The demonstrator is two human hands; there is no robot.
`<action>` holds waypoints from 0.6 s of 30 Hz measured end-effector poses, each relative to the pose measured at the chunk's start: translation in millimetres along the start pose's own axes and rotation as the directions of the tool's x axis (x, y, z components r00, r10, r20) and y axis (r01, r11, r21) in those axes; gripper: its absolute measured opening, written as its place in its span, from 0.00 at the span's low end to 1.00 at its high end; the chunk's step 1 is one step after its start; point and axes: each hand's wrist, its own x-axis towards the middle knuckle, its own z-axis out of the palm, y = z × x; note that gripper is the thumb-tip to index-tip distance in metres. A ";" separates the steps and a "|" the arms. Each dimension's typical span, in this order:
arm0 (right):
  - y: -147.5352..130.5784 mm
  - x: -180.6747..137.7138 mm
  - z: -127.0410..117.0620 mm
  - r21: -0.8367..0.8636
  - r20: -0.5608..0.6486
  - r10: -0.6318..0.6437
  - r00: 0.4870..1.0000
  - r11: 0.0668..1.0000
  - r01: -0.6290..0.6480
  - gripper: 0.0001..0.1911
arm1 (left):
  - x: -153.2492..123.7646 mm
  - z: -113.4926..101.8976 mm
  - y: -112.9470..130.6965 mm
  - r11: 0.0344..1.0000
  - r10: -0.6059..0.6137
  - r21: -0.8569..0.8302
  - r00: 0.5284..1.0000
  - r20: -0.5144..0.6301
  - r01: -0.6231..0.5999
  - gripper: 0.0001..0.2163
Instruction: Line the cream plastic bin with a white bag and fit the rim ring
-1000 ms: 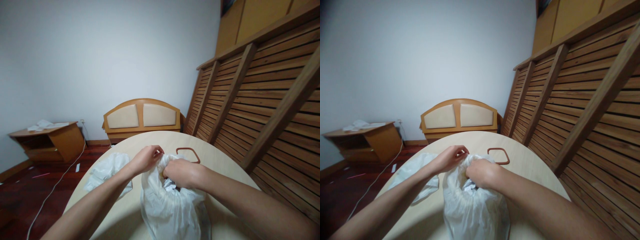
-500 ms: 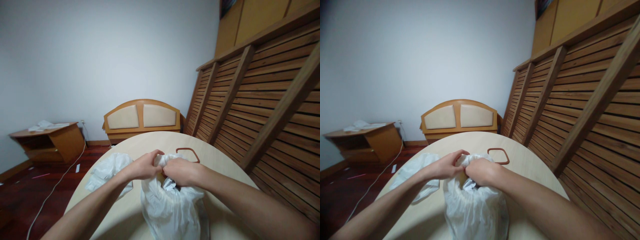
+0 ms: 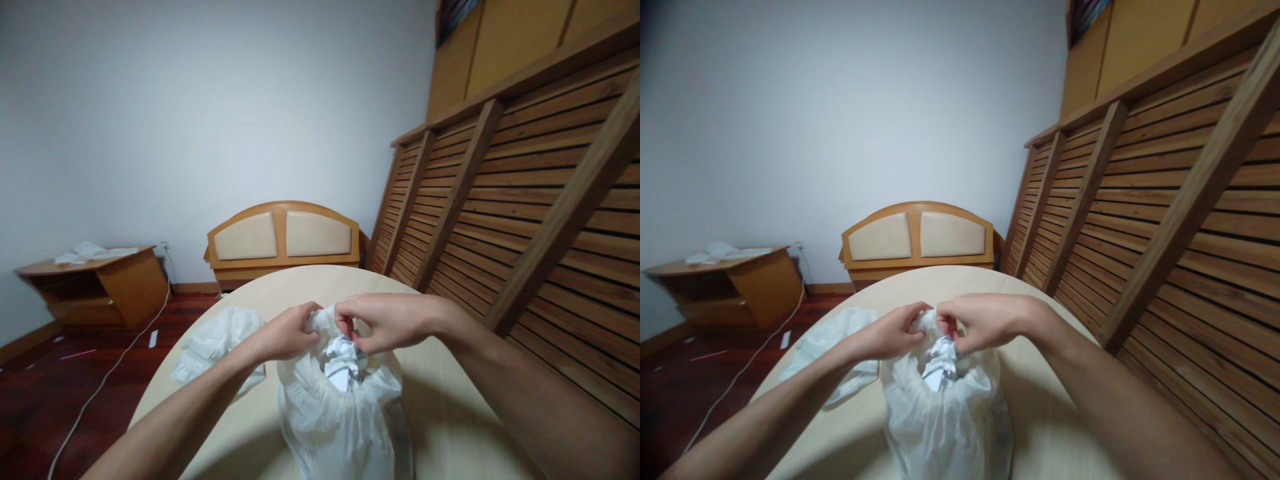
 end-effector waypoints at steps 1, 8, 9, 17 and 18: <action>-0.5 -2.5 -2.6 0.016 -0.019 -0.001 1.000 1.000 0.001 0.09 | -0.7 0.0 1.0 1.000 -0.001 -0.008 1.000 0.006 0.001 0.21; 1.4 -2.7 5.0 -0.075 -0.142 0.038 0.989 0.996 -0.049 0.10 | -4.4 -3.5 8.4 0.999 0.038 -0.025 0.999 0.006 -0.038 0.28; 3.2 -1.3 8.7 -0.096 -0.137 0.057 0.989 0.993 -0.071 0.10 | -4.8 -3.7 8.2 0.999 0.036 -0.017 0.999 0.015 -0.036 0.29; 30.4 0.5 24.0 -0.145 -0.402 0.109 0.909 0.973 -0.181 0.14 | -3.0 0.5 4.6 0.976 -0.084 -0.201 0.996 0.011 0.084 0.26; 33.3 0.4 25.7 -0.130 -0.401 0.133 0.907 0.971 -0.200 0.14 | -1.6 2.3 4.1 0.972 -0.094 -0.218 0.995 -0.028 0.086 0.25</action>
